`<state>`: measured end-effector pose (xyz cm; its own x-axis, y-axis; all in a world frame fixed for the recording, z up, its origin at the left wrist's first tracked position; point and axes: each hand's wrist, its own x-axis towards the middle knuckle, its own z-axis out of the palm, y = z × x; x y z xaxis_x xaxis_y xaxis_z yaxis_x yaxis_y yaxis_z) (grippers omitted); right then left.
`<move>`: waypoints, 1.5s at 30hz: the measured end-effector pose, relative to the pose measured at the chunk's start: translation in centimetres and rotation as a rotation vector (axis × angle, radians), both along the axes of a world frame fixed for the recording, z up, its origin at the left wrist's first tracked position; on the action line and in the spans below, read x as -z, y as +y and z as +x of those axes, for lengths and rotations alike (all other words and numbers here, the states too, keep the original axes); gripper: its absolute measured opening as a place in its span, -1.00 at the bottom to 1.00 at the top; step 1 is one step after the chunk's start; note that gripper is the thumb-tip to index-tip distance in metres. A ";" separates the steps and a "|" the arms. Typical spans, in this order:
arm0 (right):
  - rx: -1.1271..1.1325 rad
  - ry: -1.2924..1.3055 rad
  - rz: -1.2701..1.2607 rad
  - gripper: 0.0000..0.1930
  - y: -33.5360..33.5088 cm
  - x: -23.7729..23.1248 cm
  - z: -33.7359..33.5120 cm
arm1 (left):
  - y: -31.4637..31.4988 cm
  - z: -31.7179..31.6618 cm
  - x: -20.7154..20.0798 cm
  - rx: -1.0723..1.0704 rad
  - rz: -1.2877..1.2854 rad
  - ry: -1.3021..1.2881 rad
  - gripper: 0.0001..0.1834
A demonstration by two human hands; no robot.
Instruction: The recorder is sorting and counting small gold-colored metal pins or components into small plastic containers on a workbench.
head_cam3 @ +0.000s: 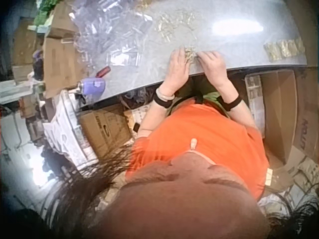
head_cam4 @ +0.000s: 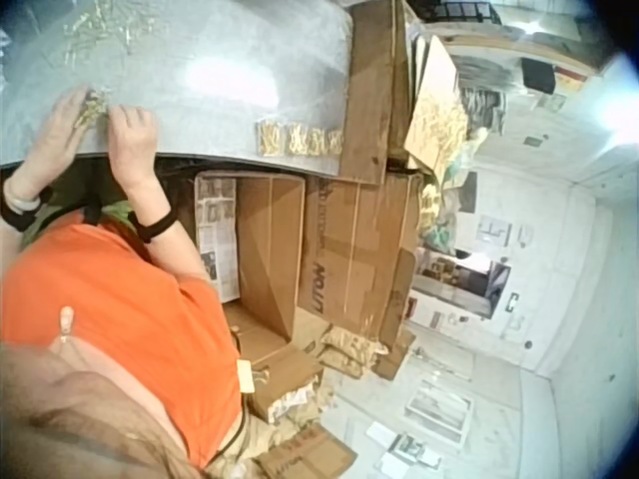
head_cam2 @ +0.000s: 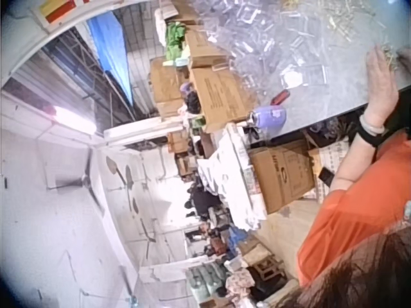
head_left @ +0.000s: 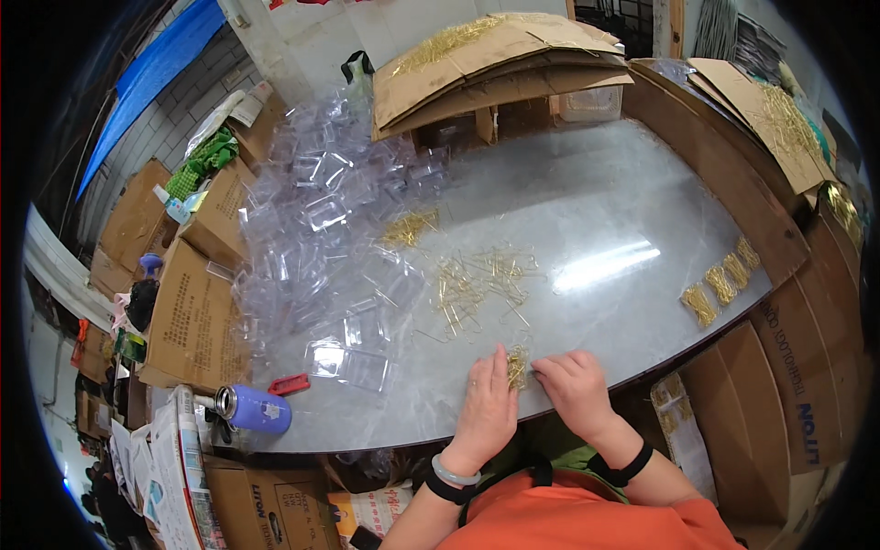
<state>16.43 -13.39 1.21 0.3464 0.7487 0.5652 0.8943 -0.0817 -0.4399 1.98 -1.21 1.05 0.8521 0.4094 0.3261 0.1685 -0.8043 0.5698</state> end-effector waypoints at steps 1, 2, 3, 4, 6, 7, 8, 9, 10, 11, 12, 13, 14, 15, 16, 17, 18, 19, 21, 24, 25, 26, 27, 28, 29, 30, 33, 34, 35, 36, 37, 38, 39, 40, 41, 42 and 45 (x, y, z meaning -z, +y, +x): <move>-0.006 0.021 0.011 -0.69 0.5 0.6 -0.3 | -0.1 0.0 0.0 -0.004 0.023 0.010 -0.16; -0.013 0.043 0.022 -0.68 0.9 0.8 -0.6 | -0.1 0.0 0.0 -0.001 0.045 0.008 -0.16; 0.008 0.112 0.051 -0.67 1.0 0.7 -0.9 | 0.0 0.0 0.1 0.002 0.067 0.006 -0.16; 0.026 0.184 0.079 -0.66 1.1 0.4 -1.2 | 0.0 0.0 0.2 0.003 0.088 0.006 -0.16; 0.075 0.220 0.113 -0.62 1.5 0.0 -1.2 | 0.1 0.0 0.2 0.003 0.121 0.000 -0.17; 0.110 0.182 0.121 -0.59 1.9 -0.4 -0.6 | 0.1 0.1 0.2 0.007 0.136 -0.005 -0.17; 0.144 0.144 0.128 -0.57 2.2 -0.7 -0.2 | 0.1 0.1 0.1 0.010 0.130 -0.005 -0.17; 0.136 0.129 0.088 -0.55 2.4 -0.7 -0.2 | 0.1 0.0 0.1 0.013 0.123 -0.005 -0.18; 0.132 0.110 0.049 -0.53 2.6 -0.9 -0.2 | 0.1 0.0 0.0 0.019 0.117 -0.009 -0.18; 0.127 0.092 0.011 -0.51 2.8 -0.9 -0.2 | 0.1 0.0 -0.1 0.016 0.098 -0.012 -0.17; 0.045 0.153 0.008 -0.52 2.9 -0.8 -0.1 | 0.0 -0.1 -0.1 0.012 0.078 -0.015 -0.17; -0.038 0.215 0.002 -0.53 3.0 -0.2 -0.2 | 0.0 -0.1 0.0 0.006 0.056 -0.017 -0.16; -0.122 0.277 -0.004 -0.54 3.0 0.1 -0.2 | -0.1 -0.1 0.2 0.006 0.049 -0.019 -0.16; -0.109 0.352 0.007 -0.55 2.6 0.0 -0.2 | -0.1 0.0 0.3 0.006 0.042 -0.020 -0.15; -0.105 0.430 0.017 -0.56 2.4 -0.3 -0.3 | 0.0 -0.1 0.4 -0.002 0.037 -0.018 -0.15; -0.100 0.508 0.027 -0.57 2.4 -0.4 -0.4 | 0.1 -0.2 0.4 -0.001 0.041 -0.022 -0.13; -0.102 0.517 0.040 -0.58 2.5 -0.1 -0.8 | 0.1 -0.2 0.5 0.001 0.046 -0.026 -0.12; -0.095 0.524 0.053 -0.58 2.4 0.3 -1.3 | 0.1 -0.1 0.5 0.011 0.049 -0.033 -0.11; -0.132 0.563 0.056 -0.58 2.4 0.5 -2.2 | 0.1 0.0 0.7 0.012 0.032 -0.054 -0.09; -0.212 0.562 0.036 -0.55 2.4 -0.1 -3.0 | 0.2 0.0 0.9 0.005 -0.016 -0.068 0.00; -0.209 0.495 0.037 -0.54 2.4 -0.3 -2.7 | 0.2 -0.1 0.8 -0.005 -0.033 -0.068 0.05; -0.206 0.427 0.038 -0.53 2.4 -0.4 -2.4 | 0.2 -0.2 0.8 -0.007 -0.085 -0.089 0.05; -0.257 0.334 -0.016 -0.51 2.5 -0.8 -2.0 | 0.2 -0.4 0.8 -0.010 -0.138 -0.111 0.05; -0.303 0.239 -0.072 -0.50 2.5 -1.3 -1.4 | 0.1 -0.4 0.8 -0.009 -0.194 -0.132 0.05; -0.348 0.145 -0.127 -0.49 2.5 -1.6 -0.9 | 0.2 -0.5 0.7 -0.009 -0.168 -0.155 0.07; -0.366 0.085 -0.159 -0.49 2.6 -1.8 -0.7 | 0.2 -0.5 0.6 -0.010 -0.143 -0.177 0.10; -0.402 -0.033 -0.216 -0.51 2.7 -1.7 0.0 | 0.5 -0.7 0.7 -0.012 -0.151 -0.184 0.14; -0.400 -0.026 -0.213 -0.53 2.8 -1.1 0.3 | 0.6 -0.7 0.7 -0.011 -0.169 -0.174 0.15; -0.399 -0.018 -0.210 -0.54 2.8 -0.8 0.5 | 0.7 -0.9 0.5 -0.007 -0.172 -0.183 0.15; -0.367 -0.015 -0.193 -0.56 2.7 -0.8 0.4 | 0.8 -1.1 0.2 -0.003 -0.175 -0.191 0.15; -0.334 -0.012 -0.176 -0.58 2.6 -0.8 0.2 | 0.9 -1.3 -0.1 0.003 -0.178 -0.199 0.16; -0.301 -0.009 -0.158 -0.59 2.5 -0.8 0.1 | 0.9 -1.7 -0.4 -0.040 -0.118 -0.160 0.09; -0.267 -0.017 -0.139 -0.60 2.5 -0.7 0.1 | 0.9 -2.3 -0.7 -0.081 -0.057 -0.121 0.04; -0.235 -0.020 -0.119 -0.61 2.6 -0.5 -0.1 | 0.9 -3.0 -1.1 -0.124 0.003 -0.077 -0.02; -0.202 -0.024 -0.100 -0.61 2.6 -0.4 -0.2 | 0.9 -3.6 -1.4 -0.161 0.019 -0.020 -0.15; -0.185 -0.016 -0.109 -0.60 2.6 -0.4 -0.2 | 1.0 -4.2 -1.8 -0.198 0.035 0.038 -0.27; -0.175 0.014 -0.146 -0.56 2.6 -0.4 -0.4 | 0.5 -4.7 -2.7 -0.272 0.093 0.065 -0.55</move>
<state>16.00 -10.80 1.60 0.2111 0.8714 0.4428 0.8944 0.0105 -0.4472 -2.72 -0.75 3.70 0.7355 0.5965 0.3214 0.4185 -0.7730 0.4768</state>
